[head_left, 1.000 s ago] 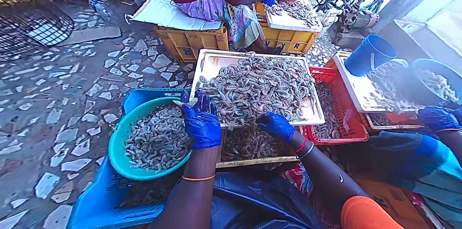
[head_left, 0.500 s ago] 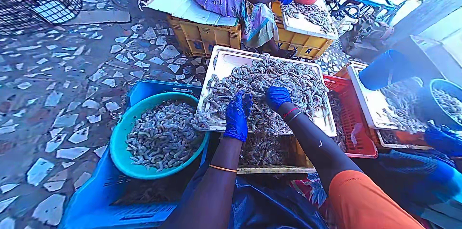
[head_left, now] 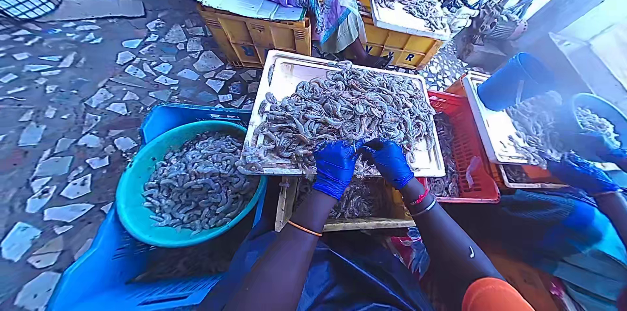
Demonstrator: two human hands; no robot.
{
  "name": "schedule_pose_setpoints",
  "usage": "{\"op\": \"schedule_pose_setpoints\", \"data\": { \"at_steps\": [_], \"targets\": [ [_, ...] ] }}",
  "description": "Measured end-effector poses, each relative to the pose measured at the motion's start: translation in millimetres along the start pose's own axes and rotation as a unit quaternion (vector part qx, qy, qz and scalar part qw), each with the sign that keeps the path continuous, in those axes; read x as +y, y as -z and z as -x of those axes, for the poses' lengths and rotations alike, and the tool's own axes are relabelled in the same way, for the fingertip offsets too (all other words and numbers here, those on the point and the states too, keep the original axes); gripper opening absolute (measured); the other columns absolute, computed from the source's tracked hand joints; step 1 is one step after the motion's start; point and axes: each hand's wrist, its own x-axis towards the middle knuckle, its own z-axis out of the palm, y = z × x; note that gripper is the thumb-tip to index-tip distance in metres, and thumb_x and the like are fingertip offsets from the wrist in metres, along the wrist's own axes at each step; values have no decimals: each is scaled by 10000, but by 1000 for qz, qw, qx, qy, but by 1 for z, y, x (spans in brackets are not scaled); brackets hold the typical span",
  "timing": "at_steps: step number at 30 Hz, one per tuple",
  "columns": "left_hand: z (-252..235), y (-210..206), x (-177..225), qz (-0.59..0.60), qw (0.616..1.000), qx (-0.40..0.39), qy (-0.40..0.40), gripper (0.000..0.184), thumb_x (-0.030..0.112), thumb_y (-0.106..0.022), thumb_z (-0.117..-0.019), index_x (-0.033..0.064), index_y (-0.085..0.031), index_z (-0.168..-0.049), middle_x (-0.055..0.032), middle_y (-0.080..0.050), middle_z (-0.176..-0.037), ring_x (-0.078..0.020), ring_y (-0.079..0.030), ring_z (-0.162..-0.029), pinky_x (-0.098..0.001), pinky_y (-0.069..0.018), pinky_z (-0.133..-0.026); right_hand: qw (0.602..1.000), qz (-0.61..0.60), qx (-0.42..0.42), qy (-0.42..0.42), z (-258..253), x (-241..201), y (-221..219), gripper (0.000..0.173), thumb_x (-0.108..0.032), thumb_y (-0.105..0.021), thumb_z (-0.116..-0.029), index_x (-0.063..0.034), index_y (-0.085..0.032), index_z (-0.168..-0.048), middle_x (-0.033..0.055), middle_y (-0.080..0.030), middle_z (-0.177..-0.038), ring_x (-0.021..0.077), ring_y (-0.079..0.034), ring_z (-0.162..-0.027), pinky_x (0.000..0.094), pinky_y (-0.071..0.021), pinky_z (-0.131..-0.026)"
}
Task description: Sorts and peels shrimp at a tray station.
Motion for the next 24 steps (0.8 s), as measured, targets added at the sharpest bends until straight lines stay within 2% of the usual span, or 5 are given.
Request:
{"op": "schedule_pose_setpoints", "data": {
  "at_steps": [5,10,14,18,24],
  "targets": [
    [9,-16,1,-75,994,40,-70,168,100,-624,-950,101,-784,-1001,-151,-750,-1055,-358,-693,-1082,-656,-364,-1090,999,23,-50,2,-1,15,12,322,-417,-655,-995,-105,-734,-979,-18,-675,-771,102,-607,-691,349,-512,-734],
    [6,-12,8,-110,992,13,-54,334,51,-589,-948,130,-741,-1235,-232,-711,-1101,-449,-654,-1088,-667,-408,-1000,992,-96,-80,36,-3,30,0,344,-363,-528,-1063,-78,-664,-929,-32,-553,-725,69,-509,-641,277,-454,-658],
    [9,-8,6,-115,991,17,-63,144,39,-619,-926,35,-752,-979,-219,-724,-1015,-414,-688,-1010,-660,-379,-1060,982,-169,-67,47,-1,29,-1,274,-307,-622,-1031,-66,-695,-921,-29,-604,-726,49,-539,-639,235,-467,-639],
    [10,-3,-3,-49,991,106,-66,172,36,-596,-940,53,-765,-967,-175,-737,-924,-355,-713,-963,-638,-345,-1110,993,-58,-46,91,0,27,-6,289,-363,-636,-1008,-101,-698,-906,-24,-621,-750,78,-574,-692,314,-490,-699],
    [3,28,-8,176,970,47,162,271,165,-490,-1082,78,-738,-1147,-120,-749,-1057,-276,-718,-966,-545,-544,-921,972,-181,-46,145,7,21,-17,189,-223,-657,-977,-89,-677,-844,-48,-616,-702,40,-584,-658,251,-511,-659]
  ]
}}
